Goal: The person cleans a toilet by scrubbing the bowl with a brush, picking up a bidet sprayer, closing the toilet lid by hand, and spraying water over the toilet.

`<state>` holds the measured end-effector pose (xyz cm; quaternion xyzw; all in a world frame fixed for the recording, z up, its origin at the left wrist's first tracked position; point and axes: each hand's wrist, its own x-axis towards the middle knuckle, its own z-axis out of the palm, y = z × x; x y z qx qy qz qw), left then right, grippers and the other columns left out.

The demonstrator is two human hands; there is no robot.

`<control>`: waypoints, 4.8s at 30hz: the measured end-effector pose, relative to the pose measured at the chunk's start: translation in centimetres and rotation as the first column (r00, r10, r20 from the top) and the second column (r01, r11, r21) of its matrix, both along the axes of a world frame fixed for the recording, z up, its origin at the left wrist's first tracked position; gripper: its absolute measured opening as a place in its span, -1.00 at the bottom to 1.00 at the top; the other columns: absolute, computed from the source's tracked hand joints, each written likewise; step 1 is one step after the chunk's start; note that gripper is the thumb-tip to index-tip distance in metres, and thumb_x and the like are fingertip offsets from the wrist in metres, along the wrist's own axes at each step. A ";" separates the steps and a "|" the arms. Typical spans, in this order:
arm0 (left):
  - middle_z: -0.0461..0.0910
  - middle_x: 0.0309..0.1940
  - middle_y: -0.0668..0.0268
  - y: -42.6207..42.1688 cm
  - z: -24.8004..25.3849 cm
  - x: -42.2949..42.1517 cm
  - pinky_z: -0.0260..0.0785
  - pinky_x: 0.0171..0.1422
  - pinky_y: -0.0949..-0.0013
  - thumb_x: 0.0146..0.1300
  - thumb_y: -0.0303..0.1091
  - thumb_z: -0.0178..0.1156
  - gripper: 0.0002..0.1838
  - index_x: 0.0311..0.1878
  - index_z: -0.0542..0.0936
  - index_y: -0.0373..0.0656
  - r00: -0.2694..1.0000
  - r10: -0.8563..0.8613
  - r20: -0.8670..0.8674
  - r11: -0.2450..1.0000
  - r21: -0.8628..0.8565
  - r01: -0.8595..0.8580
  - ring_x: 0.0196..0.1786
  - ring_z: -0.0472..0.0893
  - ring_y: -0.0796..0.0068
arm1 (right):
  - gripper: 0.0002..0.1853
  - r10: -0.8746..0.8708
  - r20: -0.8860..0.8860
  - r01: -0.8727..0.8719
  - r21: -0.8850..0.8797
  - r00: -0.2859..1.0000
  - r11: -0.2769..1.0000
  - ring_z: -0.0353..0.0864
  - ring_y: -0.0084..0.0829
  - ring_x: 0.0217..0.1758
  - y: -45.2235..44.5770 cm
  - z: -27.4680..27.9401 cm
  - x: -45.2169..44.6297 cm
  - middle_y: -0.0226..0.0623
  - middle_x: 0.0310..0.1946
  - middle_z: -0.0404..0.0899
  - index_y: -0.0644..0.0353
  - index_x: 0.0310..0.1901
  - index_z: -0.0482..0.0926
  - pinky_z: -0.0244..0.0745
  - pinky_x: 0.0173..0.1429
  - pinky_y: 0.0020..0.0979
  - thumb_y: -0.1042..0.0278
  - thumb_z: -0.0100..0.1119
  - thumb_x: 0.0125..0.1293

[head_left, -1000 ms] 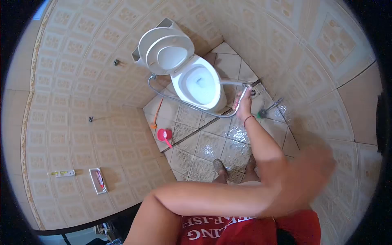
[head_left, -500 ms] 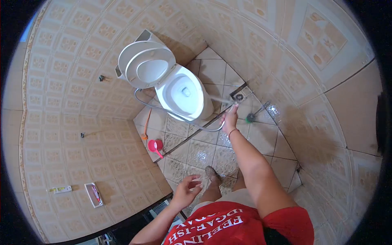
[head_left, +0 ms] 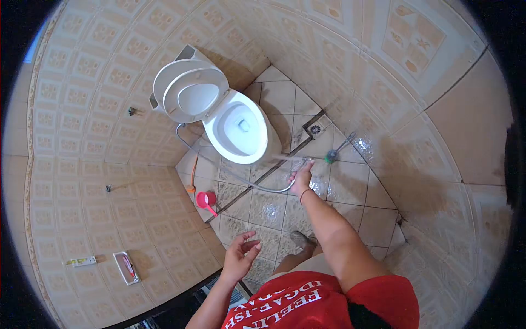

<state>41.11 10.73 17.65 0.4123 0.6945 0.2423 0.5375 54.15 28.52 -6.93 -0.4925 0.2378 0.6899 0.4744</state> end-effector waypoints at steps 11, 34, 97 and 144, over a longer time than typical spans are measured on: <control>0.54 -0.21 0.21 -4.3 -0.4 -4.6 0.35 -0.04 0.49 0.15 -0.51 0.13 -0.58 0.08 0.31 -0.27 0.995 0.084 0.061 0.996 -0.002 -0.084 -0.12 0.50 0.52 | -0.37 -0.054 0.207 0.030 0.120 0.977 0.992 0.14 -0.50 -0.83 0.0 1.5 -1.0 -0.45 -0.80 0.13 0.08 -0.44 0.22 0.11 -0.76 -0.42 -0.44 -0.40 0.14; 0.50 -0.25 0.26 7.2 -3.3 4.4 0.31 -0.04 0.49 0.11 -0.48 0.18 -0.60 0.03 0.35 -0.29 0.811 0.585 0.023 0.804 -0.152 -0.576 -0.16 0.48 0.51 | -0.38 0.314 0.331 -0.447 0.496 0.890 0.744 0.13 -0.55 -0.83 31.6 3.7 3.3 -0.47 -0.81 0.16 0.04 -0.49 0.26 0.07 -0.75 -0.48 -0.46 -0.39 0.13; 0.52 -0.29 0.28 0.4 -3.4 -0.7 0.31 -0.12 0.55 0.13 -0.47 0.16 -0.60 0.04 0.35 -0.26 0.885 0.465 -0.010 0.882 -0.086 -0.464 -0.19 0.47 0.57 | -0.34 0.229 0.216 -0.273 0.202 0.949 0.941 0.17 -0.51 -0.81 8.6 -1.9 1.9 -0.46 -0.81 0.16 0.05 -0.53 0.25 0.09 -0.72 -0.46 -0.50 -0.43 0.09; 0.48 -0.18 0.35 -16.2 -4.8 -8.7 0.27 -0.26 0.62 0.07 -0.47 0.19 -0.61 0.00 0.41 -0.27 0.589 0.788 0.180 0.529 0.291 -0.797 -0.33 0.42 0.72 | -0.52 -0.015 0.912 -0.911 0.410 0.410 0.037 0.26 -0.50 -0.63 1.1 12.1 -14.3 -0.36 -0.71 0.28 0.24 -0.48 0.32 0.22 -0.50 -0.44 -0.03 -0.31 0.35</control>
